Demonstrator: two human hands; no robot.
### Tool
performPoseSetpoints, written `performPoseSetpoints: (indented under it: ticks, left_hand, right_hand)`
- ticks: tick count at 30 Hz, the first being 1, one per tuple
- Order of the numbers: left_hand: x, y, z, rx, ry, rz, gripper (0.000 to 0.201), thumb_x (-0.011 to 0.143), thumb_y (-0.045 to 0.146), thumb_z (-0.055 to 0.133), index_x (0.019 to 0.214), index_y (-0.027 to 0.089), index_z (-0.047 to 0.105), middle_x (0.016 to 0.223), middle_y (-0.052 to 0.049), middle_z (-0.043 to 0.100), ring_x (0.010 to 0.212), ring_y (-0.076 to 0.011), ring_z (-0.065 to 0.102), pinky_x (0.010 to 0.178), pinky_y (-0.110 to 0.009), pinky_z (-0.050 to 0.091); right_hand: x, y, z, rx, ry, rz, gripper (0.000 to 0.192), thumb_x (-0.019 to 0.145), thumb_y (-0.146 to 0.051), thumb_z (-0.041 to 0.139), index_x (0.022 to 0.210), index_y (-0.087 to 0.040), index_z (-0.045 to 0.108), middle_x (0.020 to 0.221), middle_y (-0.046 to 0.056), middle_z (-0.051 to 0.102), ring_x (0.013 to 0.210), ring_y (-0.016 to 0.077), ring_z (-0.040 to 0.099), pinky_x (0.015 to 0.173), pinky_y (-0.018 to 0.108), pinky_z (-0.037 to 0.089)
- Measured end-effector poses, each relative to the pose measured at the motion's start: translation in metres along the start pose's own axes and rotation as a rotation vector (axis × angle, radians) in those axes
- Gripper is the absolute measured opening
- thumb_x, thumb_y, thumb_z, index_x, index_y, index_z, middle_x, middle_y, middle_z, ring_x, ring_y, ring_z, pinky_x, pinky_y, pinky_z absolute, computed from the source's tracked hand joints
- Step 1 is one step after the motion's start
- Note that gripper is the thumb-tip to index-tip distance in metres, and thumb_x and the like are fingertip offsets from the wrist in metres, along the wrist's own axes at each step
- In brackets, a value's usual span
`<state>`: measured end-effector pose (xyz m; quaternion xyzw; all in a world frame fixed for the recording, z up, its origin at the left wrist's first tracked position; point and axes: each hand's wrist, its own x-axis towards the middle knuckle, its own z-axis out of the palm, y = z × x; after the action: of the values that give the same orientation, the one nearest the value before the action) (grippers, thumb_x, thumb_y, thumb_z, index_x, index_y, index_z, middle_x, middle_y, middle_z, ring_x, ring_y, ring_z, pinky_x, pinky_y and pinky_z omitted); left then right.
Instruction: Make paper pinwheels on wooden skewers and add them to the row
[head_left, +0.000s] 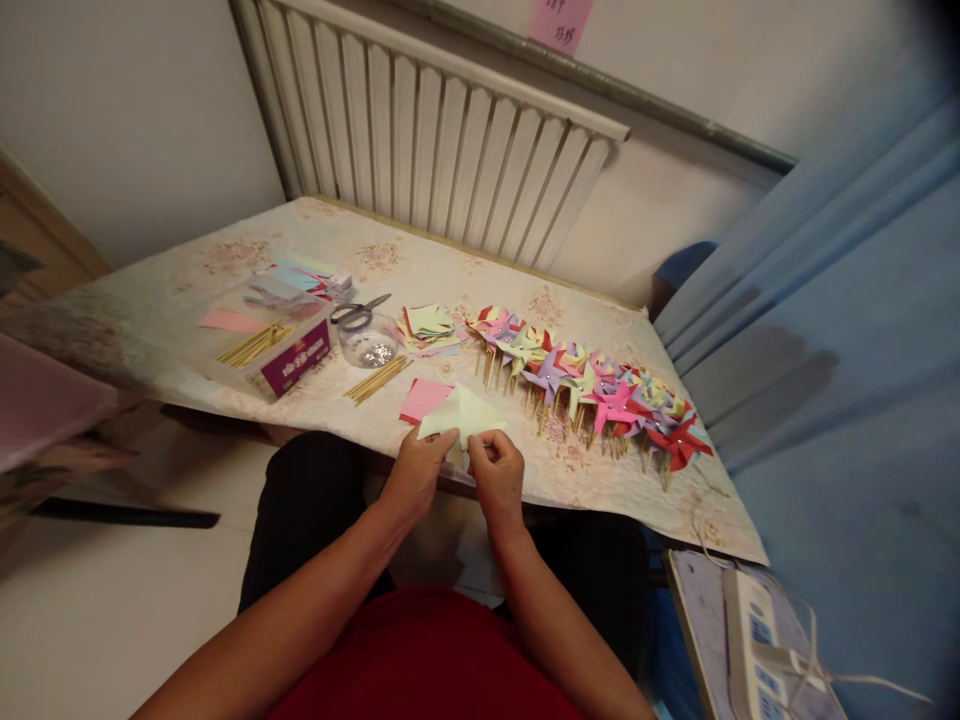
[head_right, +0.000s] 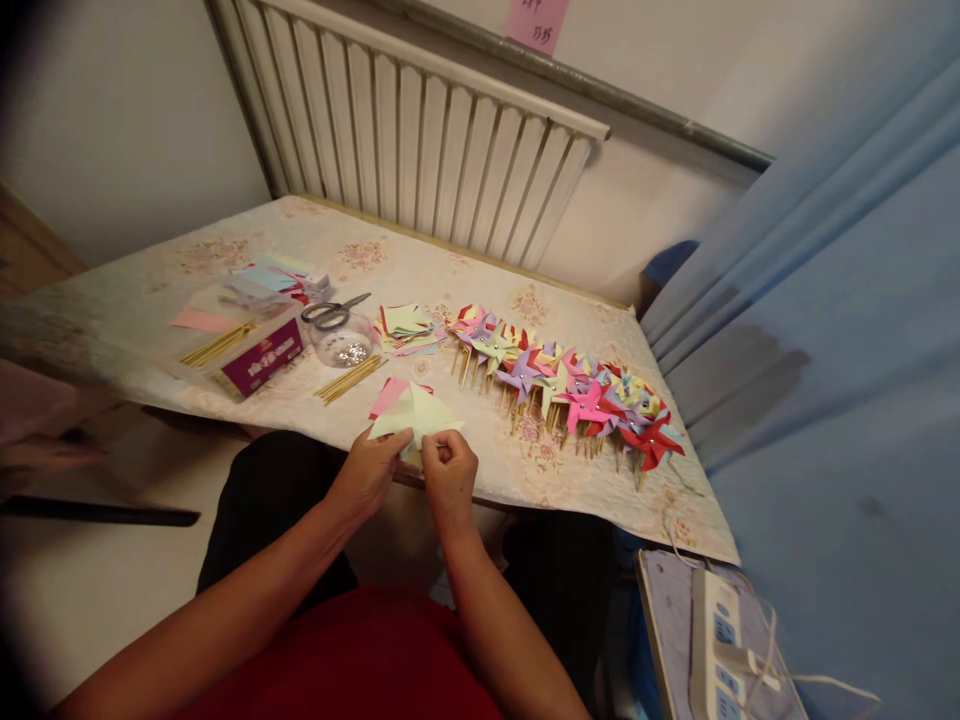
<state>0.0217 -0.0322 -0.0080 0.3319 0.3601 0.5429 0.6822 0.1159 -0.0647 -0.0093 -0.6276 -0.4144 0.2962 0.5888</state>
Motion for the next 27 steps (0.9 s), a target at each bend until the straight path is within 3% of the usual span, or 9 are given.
performPoseSetpoints:
  ticks: [10, 27]
  left_hand:
    - [-0.0022, 0.0037, 0.0027, 0.043, 0.046, -0.021, 0.017, 0.065, 0.025, 0.071, 0.079, 0.018, 0.067, 0.065, 0.003, 0.064, 0.059, -0.0120, 0.053, 0.067, -0.025, 0.044]
    - [0.0007, -0.0026, -0.0016, 0.055, 0.021, -0.017, 0.029, 0.066, 0.027, 0.071, 0.092, 0.016, 0.066, 0.078, 0.000, 0.070, 0.068, -0.0135, 0.060, 0.069, -0.026, 0.045]
  right_hand:
    - [0.0004, 0.0039, 0.0019, -0.043, 0.054, -0.021, 0.018, 0.075, -0.032, 0.057, 0.062, -0.021, 0.050, 0.048, -0.008, 0.045, 0.046, 0.0107, 0.043, 0.047, 0.022, 0.032]
    - [-0.0006, 0.0042, 0.0021, -0.050, 0.020, -0.014, 0.019, 0.074, -0.033, 0.057, 0.062, -0.021, 0.051, 0.051, -0.007, 0.047, 0.048, 0.0114, 0.045, 0.049, 0.023, 0.035]
